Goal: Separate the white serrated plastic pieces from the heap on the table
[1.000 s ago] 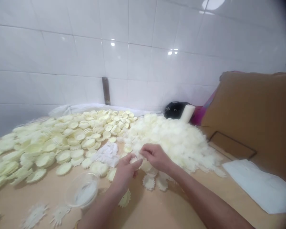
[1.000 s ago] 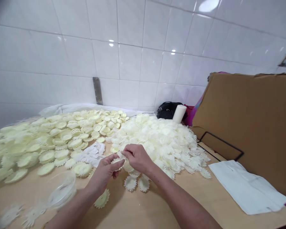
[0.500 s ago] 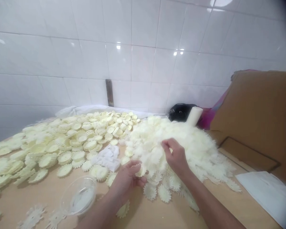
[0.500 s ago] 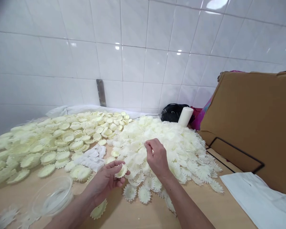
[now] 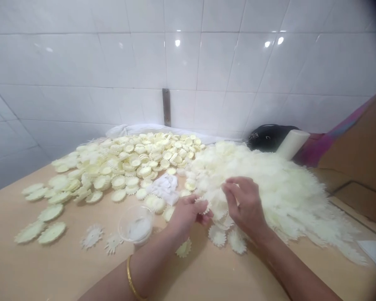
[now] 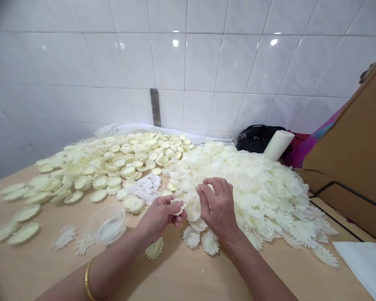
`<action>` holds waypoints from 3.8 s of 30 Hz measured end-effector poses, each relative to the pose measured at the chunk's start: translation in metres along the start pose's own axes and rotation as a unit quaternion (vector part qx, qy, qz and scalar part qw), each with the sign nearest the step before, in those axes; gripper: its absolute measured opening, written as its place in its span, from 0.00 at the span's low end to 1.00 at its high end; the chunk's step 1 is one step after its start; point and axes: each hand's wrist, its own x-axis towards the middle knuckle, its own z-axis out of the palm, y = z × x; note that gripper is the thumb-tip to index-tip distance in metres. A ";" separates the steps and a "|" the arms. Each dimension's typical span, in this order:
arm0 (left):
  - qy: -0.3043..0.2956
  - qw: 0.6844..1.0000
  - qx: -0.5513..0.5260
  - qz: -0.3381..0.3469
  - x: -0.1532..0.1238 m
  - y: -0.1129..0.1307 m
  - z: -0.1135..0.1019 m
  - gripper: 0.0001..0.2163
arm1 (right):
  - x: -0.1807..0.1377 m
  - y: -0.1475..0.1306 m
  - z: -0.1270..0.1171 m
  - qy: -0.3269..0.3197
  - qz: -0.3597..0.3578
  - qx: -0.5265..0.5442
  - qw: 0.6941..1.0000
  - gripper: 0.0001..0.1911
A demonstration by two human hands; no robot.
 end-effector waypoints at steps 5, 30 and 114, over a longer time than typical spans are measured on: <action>0.005 0.999 0.034 0.027 -0.002 -0.001 -0.001 0.11 | -0.003 -0.021 0.002 -0.083 0.028 0.115 0.990 0.07; -0.035 0.999 -0.005 0.017 -0.002 0.000 0.001 0.15 | 0.007 -0.028 -0.009 -0.195 0.200 0.331 0.901 0.14; 0.039 0.994 0.097 0.042 -0.005 -0.001 0.006 0.20 | 0.009 -0.032 -0.007 -0.294 0.307 0.540 0.726 0.09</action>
